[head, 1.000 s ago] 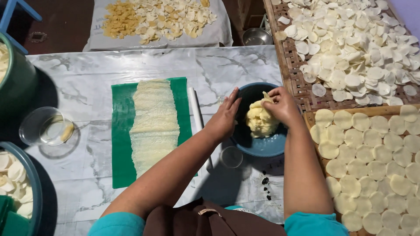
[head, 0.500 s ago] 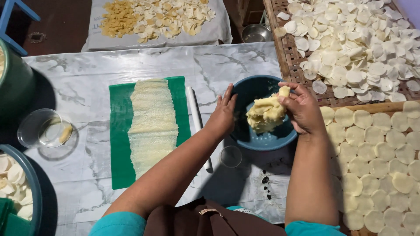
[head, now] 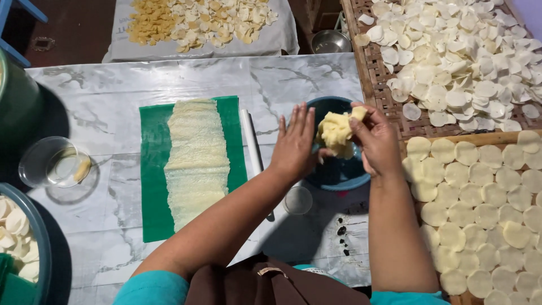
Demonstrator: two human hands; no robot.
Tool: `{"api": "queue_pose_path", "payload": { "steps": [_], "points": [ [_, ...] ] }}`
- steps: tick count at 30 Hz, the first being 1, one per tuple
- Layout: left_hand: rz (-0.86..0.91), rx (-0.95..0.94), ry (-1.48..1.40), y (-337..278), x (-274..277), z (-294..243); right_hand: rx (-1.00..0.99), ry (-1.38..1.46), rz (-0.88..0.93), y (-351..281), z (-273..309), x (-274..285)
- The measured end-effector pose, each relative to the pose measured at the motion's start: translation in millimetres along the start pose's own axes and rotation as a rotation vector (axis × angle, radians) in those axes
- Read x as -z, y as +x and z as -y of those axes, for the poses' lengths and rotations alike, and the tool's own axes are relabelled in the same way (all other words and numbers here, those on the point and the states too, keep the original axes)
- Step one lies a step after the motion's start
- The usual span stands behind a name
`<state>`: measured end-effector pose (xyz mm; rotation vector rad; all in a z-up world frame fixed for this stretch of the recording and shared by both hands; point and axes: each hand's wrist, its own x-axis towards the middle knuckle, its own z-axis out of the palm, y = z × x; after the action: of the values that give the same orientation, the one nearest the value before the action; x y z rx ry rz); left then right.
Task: Flattening and rolling out dough on a green plastic sheet using a rolling pin to create thin snack pieces.
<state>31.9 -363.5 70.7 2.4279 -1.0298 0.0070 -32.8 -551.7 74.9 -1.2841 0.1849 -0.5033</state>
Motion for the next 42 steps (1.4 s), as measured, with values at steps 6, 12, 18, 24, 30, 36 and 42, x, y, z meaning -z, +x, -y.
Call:
{"api": "queue_pose_path", "payload": {
  "steps": [6, 12, 18, 24, 30, 36, 42],
  "points": [
    [0.055, 0.051, 0.004, 12.3, -22.6, -0.9, -0.213, 0.145, 0.058, -18.8, 20.4, -21.2],
    [-0.059, -0.049, 0.099, 10.2, -36.2, -3.1, 0.073, -1.46, 0.255, -37.8, 47.8, -20.1],
    [-0.058, -0.071, 0.165, 7.5, -35.8, -2.6, 0.22, -1.868, 0.377, -20.7, -14.6, 24.0],
    [-0.106, -0.135, 0.216, 9.2, -49.9, 2.0, 0.214, -1.561, 0.398, -20.3, -14.4, 29.4],
    [-0.186, -0.23, 0.24, 8.7, -49.7, 2.8, -0.374, -0.657, 0.387, -17.4, -2.3, 46.4],
    [-0.247, -0.234, 0.236, 9.1, -47.6, -5.6, -0.371, -0.275, 0.438, -21.0, 4.4, 71.6],
    [-0.11, -0.11, 0.193, 5.8, -38.8, -8.4, -0.067, 0.351, 0.333, -44.4, 51.6, 77.7]
  ]
}}
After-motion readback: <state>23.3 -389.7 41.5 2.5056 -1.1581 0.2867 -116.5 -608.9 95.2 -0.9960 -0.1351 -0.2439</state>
